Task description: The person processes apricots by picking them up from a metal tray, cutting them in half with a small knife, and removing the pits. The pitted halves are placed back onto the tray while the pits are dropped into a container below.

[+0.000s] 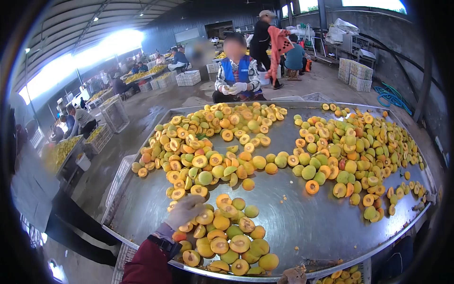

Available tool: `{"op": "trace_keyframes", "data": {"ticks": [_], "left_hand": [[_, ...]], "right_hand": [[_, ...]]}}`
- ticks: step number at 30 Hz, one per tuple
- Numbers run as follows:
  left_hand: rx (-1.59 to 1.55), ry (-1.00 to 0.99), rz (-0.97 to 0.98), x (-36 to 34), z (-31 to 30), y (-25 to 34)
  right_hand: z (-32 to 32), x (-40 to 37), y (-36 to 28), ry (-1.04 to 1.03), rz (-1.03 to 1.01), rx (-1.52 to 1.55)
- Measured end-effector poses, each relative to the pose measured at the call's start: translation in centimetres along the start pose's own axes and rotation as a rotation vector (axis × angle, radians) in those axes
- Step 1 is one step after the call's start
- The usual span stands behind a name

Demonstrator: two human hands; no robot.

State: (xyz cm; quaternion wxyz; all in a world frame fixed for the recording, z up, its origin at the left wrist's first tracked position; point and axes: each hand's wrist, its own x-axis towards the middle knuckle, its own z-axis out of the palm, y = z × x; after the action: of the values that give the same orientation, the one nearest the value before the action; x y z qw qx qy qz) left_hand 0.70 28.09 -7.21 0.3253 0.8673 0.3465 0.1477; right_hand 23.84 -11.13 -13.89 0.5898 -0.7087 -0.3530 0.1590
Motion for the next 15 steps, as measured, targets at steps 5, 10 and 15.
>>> {"op": "trace_keyframes", "data": {"ticks": [5,10,15], "left_hand": [[0.327,0.585,-0.377,0.7,-1.7,-8.6],[0.261,0.400,-0.579,1.5,0.6,-7.7],[0.117,0.330,-0.377,0.0,4.3,-6.7]], "right_hand": [[0.7,2.3,-7.3,0.091,0.669,0.241],[0.6,2.6,-7.6,0.028,0.672,0.211],[0.2,2.0,-5.5,0.006,0.642,0.213]]}}
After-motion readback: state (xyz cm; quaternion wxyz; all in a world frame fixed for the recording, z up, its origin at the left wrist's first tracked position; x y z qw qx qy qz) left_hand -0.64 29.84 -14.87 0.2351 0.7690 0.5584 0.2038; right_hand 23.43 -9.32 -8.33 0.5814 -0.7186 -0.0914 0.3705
